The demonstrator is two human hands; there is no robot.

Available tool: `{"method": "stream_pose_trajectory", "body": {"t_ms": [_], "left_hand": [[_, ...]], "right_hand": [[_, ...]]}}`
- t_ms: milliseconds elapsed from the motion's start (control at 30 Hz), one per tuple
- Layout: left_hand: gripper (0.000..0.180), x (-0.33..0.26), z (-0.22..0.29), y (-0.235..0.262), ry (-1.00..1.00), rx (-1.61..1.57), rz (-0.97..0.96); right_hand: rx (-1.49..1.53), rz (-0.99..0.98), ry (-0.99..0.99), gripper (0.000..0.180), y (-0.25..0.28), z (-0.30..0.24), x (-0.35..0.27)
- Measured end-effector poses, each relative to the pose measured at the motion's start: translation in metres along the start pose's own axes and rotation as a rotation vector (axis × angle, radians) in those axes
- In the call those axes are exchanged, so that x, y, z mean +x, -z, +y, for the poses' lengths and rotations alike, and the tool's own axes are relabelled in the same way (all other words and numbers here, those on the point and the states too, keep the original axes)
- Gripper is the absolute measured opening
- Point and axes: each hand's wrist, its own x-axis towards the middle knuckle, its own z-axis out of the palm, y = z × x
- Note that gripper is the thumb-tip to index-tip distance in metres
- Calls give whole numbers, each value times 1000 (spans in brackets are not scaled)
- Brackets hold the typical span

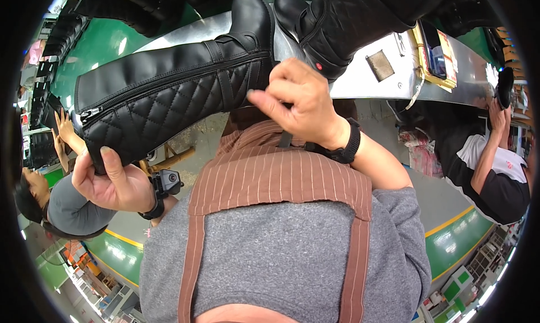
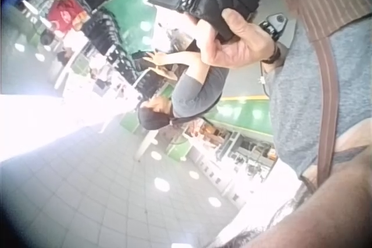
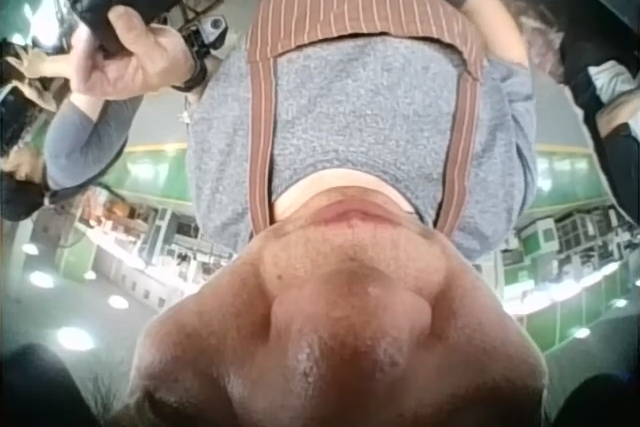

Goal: Inspecting black boots for quality, cleaning the soles, and checking the zippers on a manufacturing line.

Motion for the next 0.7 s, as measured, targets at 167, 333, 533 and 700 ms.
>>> {"method": "stream_pose_trajectory", "body": {"t_ms": [167,333,533,700], "left_hand": [[29,1,1,0,-4,-19,-41],[24,4,-1,2,-55,-61,-98],[33,26,5,-16,10,30,-153],[41,69,16,-72,-275,48,-455]], "right_hand": [[-58,40,-112,24,-19,5,23],[-112,-53,90,40,4,-4,20],[-664,353,385,26,105,-51,38],[-764,84,175,43,134,-65,95]]}}
